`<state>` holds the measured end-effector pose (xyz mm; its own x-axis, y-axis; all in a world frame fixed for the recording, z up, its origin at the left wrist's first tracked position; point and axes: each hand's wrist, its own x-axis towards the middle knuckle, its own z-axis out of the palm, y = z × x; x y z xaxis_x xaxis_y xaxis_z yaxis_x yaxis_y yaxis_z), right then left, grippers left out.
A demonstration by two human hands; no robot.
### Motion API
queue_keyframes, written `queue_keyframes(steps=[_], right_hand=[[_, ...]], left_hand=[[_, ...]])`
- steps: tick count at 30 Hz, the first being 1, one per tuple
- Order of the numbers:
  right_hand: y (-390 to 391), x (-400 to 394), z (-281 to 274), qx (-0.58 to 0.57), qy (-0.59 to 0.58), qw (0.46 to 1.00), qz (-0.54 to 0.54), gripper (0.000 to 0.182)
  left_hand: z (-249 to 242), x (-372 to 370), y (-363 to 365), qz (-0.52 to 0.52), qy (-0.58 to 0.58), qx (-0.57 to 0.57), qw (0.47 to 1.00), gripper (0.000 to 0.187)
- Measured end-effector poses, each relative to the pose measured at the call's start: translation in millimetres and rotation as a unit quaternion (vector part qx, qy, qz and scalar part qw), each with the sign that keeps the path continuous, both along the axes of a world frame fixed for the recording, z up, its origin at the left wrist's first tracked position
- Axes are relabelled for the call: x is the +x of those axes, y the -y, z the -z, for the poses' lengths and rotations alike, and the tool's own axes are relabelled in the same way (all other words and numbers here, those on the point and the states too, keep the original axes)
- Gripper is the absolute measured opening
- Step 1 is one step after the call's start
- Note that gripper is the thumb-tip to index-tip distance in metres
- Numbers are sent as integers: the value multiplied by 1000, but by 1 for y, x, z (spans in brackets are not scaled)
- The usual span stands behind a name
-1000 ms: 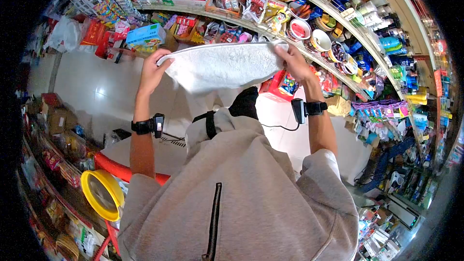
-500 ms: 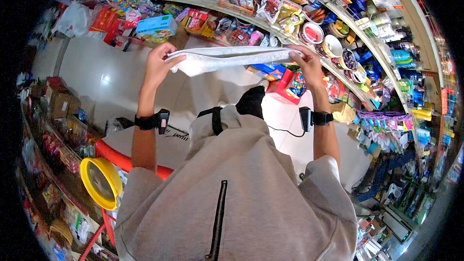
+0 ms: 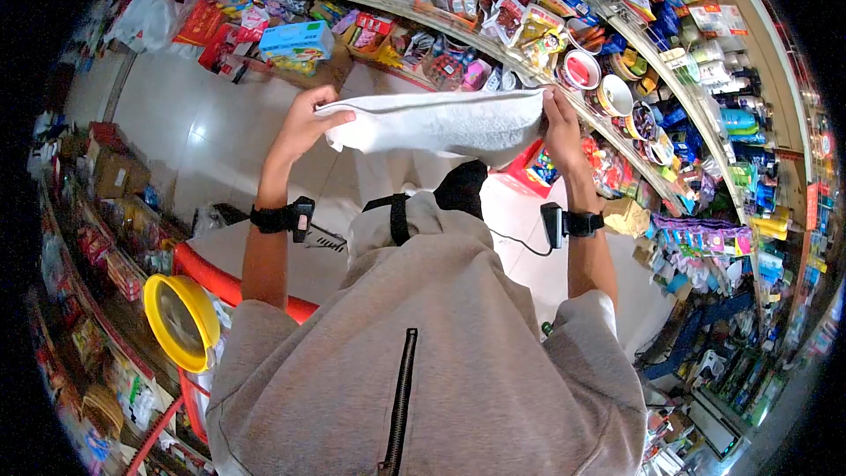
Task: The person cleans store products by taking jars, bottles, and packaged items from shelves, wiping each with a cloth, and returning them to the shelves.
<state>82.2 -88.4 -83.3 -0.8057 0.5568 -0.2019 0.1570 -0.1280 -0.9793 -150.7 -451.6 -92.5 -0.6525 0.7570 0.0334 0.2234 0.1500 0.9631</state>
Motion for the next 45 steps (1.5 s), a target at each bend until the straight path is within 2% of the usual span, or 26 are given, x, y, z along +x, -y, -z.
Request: queue_keyframes(steps=[1,2,4,5,6,8,10,12,13,15,19,21,22,24,27,31,33,34,36,37,40,43,45], right_hand=[[14,-5,-9,-85,-11,996,33,27],[12,-5,-11,-85,-11,996,32,27],[9,-2,-13,-126,-10,991,-47,35],[20,-1,-27,-59,-2,993,-103,44],[19,0,-26,-59,-2,993,-102,44],[16,2,-26,146,13,968,-204,51],[18,2,-27,101,-1,978,-183,50],[9,3,-18,147,35,980,-127,35],[5,3,-13,147,35,980,-127,35],[2,4,-11,118,10,991,-58,20],[-3,7,-15,59,-12,998,-22,16],[-12,11,-15,68,-4,997,-35,17],[-17,14,-15,79,5,996,-46,18],[-25,20,-20,92,14,993,-67,20],[-29,25,-26,51,-30,995,-75,19],[-39,30,-23,53,-35,996,-67,19],[-36,31,-30,46,-51,996,-53,18],[-38,33,-32,45,-50,996,-55,18],[-42,37,-37,44,-57,996,-44,16],[-39,38,-40,13,-109,993,-53,14],[-38,35,-43,-41,-155,986,-54,14],[-38,34,-48,-22,-150,987,-56,16],[-41,39,-54,1,-132,988,-75,19]], left_hand=[[-2,5,-2,12,44,-14,999,32],[-3,8,-4,25,88,-28,995,34],[1,8,-5,24,67,-22,997,38],[1,10,-5,6,96,-16,995,38],[0,12,-5,-11,126,-9,992,38],[3,12,-6,-18,133,32,990,39],[6,12,-6,-27,143,72,987,41],[-2,11,-3,-5,189,118,975,29],[-6,12,0,-6,189,117,975,29],[-23,19,5,-15,217,96,971,28],[-18,11,24,39,248,57,966,33],[-17,12,28,11,234,88,968,20],[-16,12,30,10,235,88,968,20],[-14,11,32,-59,212,101,970,14],[-13,15,32,-66,170,141,973,12],[-20,22,27,-93,105,132,981,14],[-27,26,25,-134,-9,116,984,16],[-32,28,24,-136,-9,115,984,16],[-48,37,25,-173,-132,75,973,17],[-55,41,26,-175,-132,73,973,17],[-73,50,29,-210,-152,40,965,16],[-79,56,29,-226,-217,18,950,15],[-76,59,33,-243,-232,61,940,13]])
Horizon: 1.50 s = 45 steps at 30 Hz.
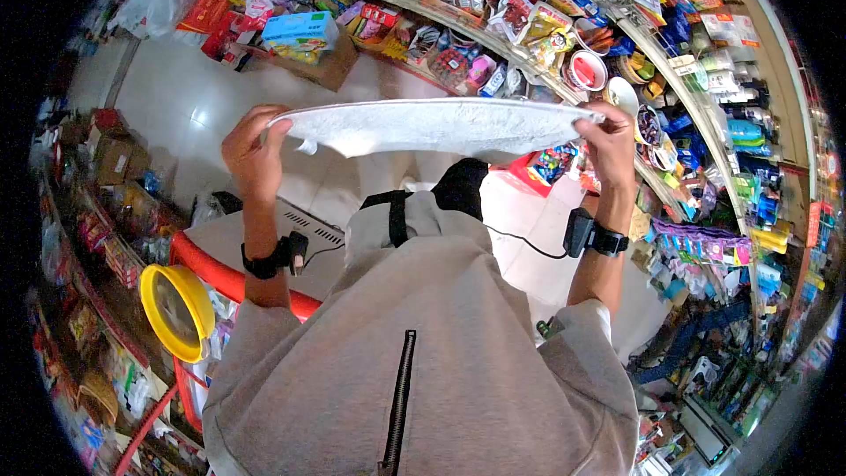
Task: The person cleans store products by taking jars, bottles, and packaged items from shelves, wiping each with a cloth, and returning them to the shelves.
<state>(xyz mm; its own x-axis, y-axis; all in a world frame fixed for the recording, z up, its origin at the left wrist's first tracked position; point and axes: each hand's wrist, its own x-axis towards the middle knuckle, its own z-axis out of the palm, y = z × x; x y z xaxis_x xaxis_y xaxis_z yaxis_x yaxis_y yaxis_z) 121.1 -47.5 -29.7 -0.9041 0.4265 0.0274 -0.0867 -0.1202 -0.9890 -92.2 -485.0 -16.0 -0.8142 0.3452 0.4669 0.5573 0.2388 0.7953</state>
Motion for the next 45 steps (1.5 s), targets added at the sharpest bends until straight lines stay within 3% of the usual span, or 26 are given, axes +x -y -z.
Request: queue_keyframes(steps=[4,11,15,17,19,21,23,25,28,29,31,33,36,39,45], right_hand=[[-8,7,-3,64,69,990,-108,22],[-34,-5,50,-41,82,991,-93,23],[-10,-20,39,-30,71,996,-45,20],[-2,-26,32,0,83,996,-27,20],[7,-28,17,143,78,987,10,22],[15,-29,6,160,80,983,31,22],[22,-31,-6,141,73,987,35,22],[24,-34,-12,115,72,990,36,22],[24,-49,-6,80,108,990,32,18],[19,-57,1,81,107,991,30,18],[11,-74,27,64,164,982,66,17],[10,-90,50,29,130,989,68,18],[56,-101,40,51,104,989,91,19],[106,-104,41,183,55,977,91,19],[177,-96,15,141,4,980,142,24]], left_hand=[[6,-1,8,21,89,105,990,12],[16,-6,9,24,124,107,986,9],[22,-5,6,21,135,120,983,8],[20,-3,9,18,142,122,982,8],[21,-1,14,20,154,122,980,8],[23,-5,17,1,117,122,986,9],[20,-5,17,22,119,150,981,10],[21,-9,22,-30,218,151,964,9],[33,-23,12,-53,263,93,959,21],[41,-31,7,-50,293,55,953,26],[67,-45,-14,-31,350,142,925,33],[78,-51,-32,-35,351,103,930,35],[70,-29,-76,14,343,138,929,31],[60,2,-121,31,275,123,953,26],[52,37,-156,112,299,118,940,20]])
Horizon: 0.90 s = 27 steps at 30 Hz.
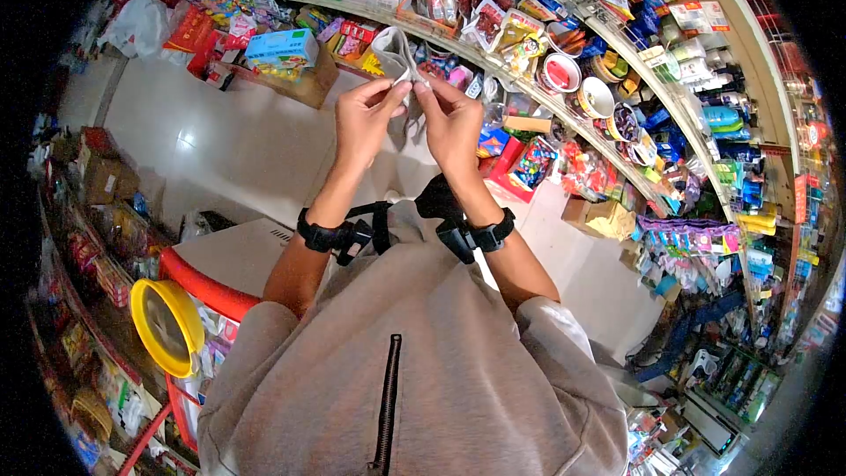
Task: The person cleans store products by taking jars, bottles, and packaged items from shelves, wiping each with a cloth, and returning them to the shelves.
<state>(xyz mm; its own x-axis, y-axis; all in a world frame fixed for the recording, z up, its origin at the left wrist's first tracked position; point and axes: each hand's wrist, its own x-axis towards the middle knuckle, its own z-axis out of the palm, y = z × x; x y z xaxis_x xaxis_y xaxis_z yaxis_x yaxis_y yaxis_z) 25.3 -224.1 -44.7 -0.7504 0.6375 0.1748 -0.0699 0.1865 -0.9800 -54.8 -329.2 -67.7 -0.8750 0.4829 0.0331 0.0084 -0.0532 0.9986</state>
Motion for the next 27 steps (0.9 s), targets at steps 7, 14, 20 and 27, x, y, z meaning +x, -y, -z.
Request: queue_keyframes(steps=[7,14,20,27], right_hand=[[0,9,-1,45,35,998,20,29],[-3,14,12,110,5,994,-12,39],[-15,24,11,15,25,999,-28,25],[-21,32,11,23,36,998,-55,24]], left_hand=[[-14,24,3,11,-91,-15,996,25],[-7,25,13,82,-35,8,996,32],[-17,15,31,78,-118,-21,990,37],[-18,-31,69,45,-407,-245,879,43]])
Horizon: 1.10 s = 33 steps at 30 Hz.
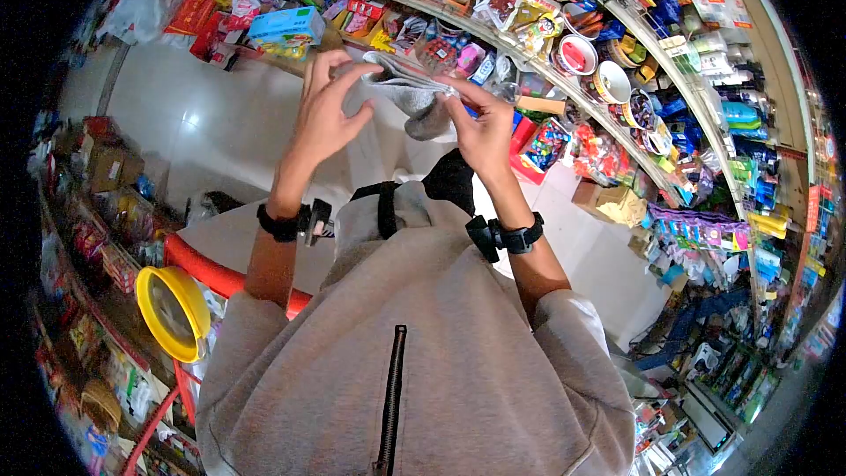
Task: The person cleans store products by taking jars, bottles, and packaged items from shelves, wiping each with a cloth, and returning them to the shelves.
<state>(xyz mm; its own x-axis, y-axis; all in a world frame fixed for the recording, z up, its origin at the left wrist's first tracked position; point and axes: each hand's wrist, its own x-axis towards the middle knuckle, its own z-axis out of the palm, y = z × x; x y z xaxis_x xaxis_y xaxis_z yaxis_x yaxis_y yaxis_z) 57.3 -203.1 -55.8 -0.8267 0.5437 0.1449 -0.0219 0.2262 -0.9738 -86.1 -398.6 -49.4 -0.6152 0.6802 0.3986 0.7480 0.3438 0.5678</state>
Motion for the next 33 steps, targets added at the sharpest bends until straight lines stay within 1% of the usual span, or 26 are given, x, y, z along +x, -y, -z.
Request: queue_keyframes(steps=[1,2,3,5,6,8,10,12,14,18,20,21,23,25,27,29,30,32,33], right_hand=[[0,0,-3,0,1,1000,-20,23],[-2,1,-4,0,2,999,-41,23],[-7,1,-3,0,1,999,-42,23],[-24,0,3,12,31,999,3,21],[-31,-2,9,-17,21,999,26,21],[-40,-2,14,-14,18,999,37,23],[-44,-2,16,-30,3,999,42,25],[-45,-3,13,-32,-9,998,50,25],[-45,-5,10,-34,-22,998,57,24],[-45,-11,-2,-42,-35,997,50,24],[-45,-13,-8,-35,-38,998,45,24],[-45,-13,-11,-20,-33,999,31,24],[-45,-15,-18,-3,-28,999,18,24],[-44,-17,-26,45,-6,999,2,23],[-42,-21,-32,54,-24,998,-4,23],[-43,-26,-37,63,-42,997,-11,24],[-43,-27,-40,53,-36,998,-16,23],[-43,-29,-50,43,-29,998,-21,23],[-41,-29,-58,38,-30,998,-36,23]], left_hand=[[4,-7,2,29,-52,-41,997,41],[6,-14,3,42,-88,-62,993,33],[10,-21,4,41,-89,-62,993,33],[15,-31,3,58,-72,-56,994,29],[7,-29,1,60,-74,-53,994,29],[-11,-23,-3,58,-64,22,996,31],[-20,-20,-6,71,-67,44,994,29],[-27,-18,-5,81,-67,64,992,28],[-33,-16,-3,79,-10,66,995,24],[-43,-16,-4,71,9,79,994,23],[-41,-19,-4,3,145,100,984,21],[-42,-21,-2,5,144,101,984,21],[-44,-29,1,25,82,86,993,21],[-42,-36,3,23,80,98,992,21],[-36,-44,5,20,80,109,991,22],[-30,-52,5,25,178,85,980,21],[-29,-54,6,25,178,86,980,21],[-29,-56,5,48,257,165,951,18],[-28,-57,4,48,257,165,951,18]])
